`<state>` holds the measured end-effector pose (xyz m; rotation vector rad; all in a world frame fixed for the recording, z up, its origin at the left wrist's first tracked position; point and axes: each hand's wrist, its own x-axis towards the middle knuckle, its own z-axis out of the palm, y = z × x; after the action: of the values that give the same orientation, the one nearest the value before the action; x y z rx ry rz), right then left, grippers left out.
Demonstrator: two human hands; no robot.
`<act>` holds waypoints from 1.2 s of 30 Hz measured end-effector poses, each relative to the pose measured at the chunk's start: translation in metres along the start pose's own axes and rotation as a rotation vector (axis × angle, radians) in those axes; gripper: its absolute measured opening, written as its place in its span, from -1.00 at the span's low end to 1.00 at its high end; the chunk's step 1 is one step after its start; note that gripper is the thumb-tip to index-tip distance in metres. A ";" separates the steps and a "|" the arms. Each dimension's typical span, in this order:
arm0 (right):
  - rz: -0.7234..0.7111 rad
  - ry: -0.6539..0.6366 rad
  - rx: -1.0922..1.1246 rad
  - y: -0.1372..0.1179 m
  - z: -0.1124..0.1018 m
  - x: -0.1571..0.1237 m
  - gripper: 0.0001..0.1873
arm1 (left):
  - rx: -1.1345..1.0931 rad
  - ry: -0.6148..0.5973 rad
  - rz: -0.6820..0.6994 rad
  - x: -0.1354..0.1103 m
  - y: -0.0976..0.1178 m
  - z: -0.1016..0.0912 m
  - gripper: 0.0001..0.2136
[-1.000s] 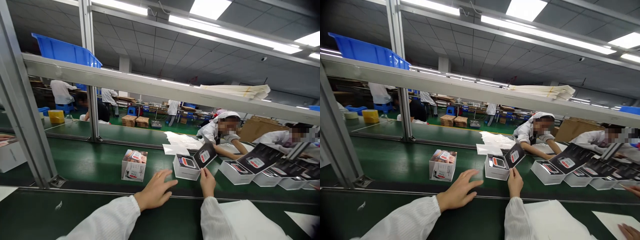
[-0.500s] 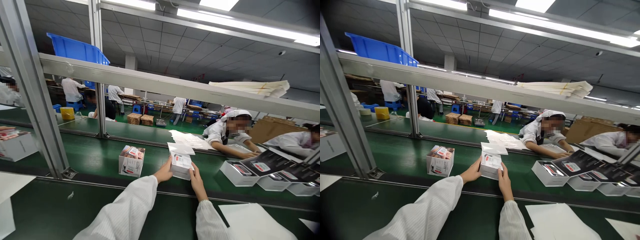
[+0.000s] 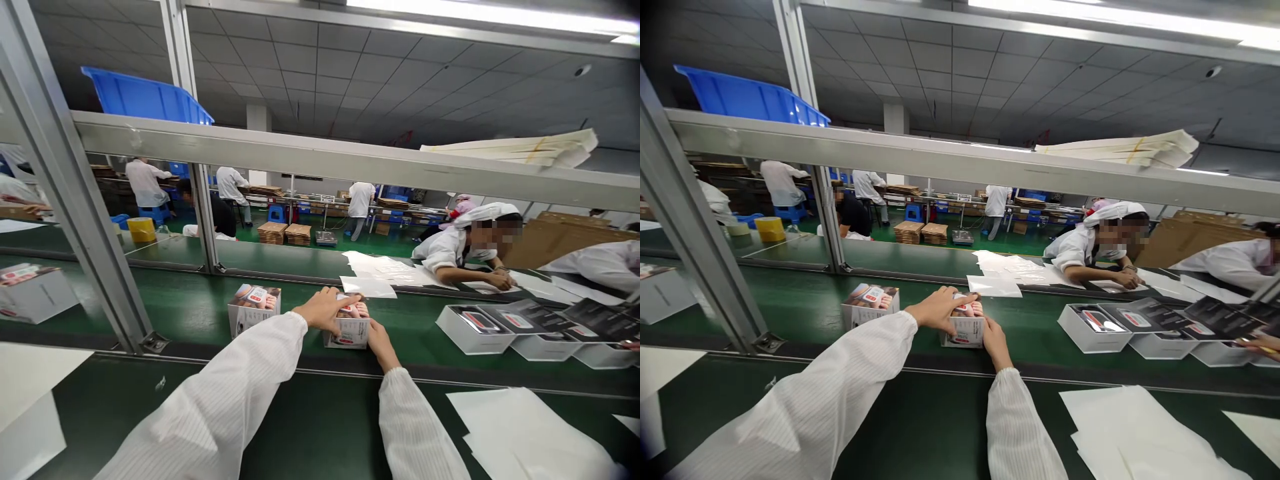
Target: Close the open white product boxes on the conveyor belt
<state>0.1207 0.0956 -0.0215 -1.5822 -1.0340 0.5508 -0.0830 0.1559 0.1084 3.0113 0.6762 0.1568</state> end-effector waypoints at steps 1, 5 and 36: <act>0.003 -0.020 -0.013 -0.002 -0.001 -0.003 -0.46 | 0.000 -0.013 -0.012 0.001 0.001 -0.001 0.07; 0.051 -0.086 0.015 -0.007 -0.010 -0.018 -0.48 | -0.010 -0.099 -0.014 0.004 0.001 -0.004 -0.01; -0.156 0.081 -0.030 0.004 -0.026 -0.069 -0.43 | -0.455 0.004 0.157 -0.112 0.103 0.107 -0.46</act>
<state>0.1075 0.0231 -0.0297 -1.5224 -1.0979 0.3640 -0.1281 0.0119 -0.0006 2.6198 0.3436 0.2800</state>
